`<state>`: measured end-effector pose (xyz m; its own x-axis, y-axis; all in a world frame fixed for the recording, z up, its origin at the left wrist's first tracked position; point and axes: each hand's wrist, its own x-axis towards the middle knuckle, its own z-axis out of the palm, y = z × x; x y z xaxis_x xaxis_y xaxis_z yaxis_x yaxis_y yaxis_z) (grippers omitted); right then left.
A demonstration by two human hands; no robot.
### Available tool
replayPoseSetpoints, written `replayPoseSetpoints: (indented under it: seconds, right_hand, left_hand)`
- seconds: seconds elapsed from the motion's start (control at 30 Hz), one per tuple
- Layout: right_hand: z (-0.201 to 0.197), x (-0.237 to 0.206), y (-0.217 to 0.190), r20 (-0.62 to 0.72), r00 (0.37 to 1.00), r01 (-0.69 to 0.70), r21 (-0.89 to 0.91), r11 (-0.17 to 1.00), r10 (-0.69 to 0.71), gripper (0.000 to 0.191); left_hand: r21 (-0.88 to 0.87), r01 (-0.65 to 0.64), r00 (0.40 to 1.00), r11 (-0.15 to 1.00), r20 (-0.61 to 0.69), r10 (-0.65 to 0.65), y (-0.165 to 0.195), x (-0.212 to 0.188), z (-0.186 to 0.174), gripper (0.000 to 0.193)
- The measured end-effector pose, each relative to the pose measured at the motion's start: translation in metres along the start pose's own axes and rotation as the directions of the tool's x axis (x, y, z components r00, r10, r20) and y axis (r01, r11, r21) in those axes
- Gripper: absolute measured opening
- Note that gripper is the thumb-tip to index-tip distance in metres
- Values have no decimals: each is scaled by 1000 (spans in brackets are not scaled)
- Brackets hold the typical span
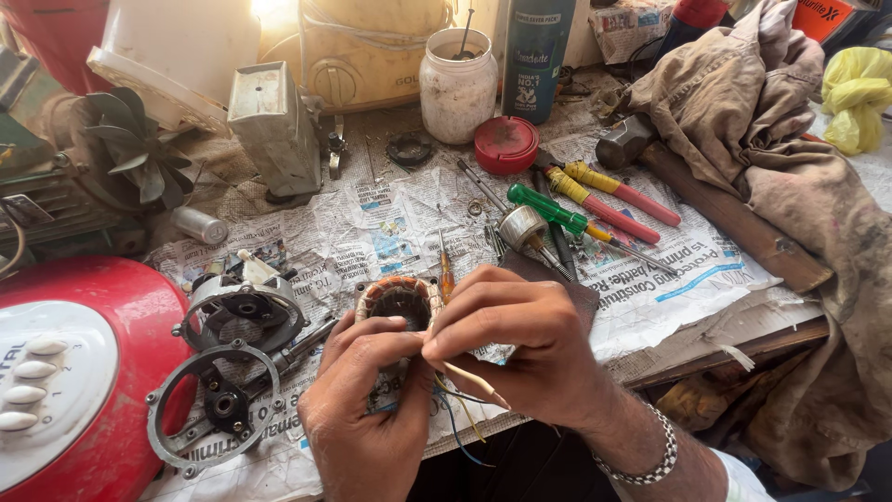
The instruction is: The person works on a fan motor stator on a newspaper-covered workbench, first manipulating the multicolored lead wires and coil windings with a small wooden stick, then fitting insulating paper wedges into the stator slots and pressing them into place by hand while holding the stator steady.
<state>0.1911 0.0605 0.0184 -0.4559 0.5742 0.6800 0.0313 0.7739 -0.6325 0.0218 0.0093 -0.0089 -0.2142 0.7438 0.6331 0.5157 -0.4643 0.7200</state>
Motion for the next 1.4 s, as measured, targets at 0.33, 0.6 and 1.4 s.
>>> replayPoseSetpoints:
  seconds: [0.33,0.6,1.4]
  right_hand:
    - [-19,-3,-23,54,996,64,87,994,-69,22]
    - [-23,-1,-58,37,993,109,50,993,-111,17]
    - [-21,7,-76,11,988,153,-88,984,-153,19]
  left_hand:
    - [26,-63,998,998,-2,63,-5,0,2,20]
    - [47,-84,996,995,20,83,-8,-3,1,18]
    - [-37,-206,974,978,92,209,-3,-8,-7,19]
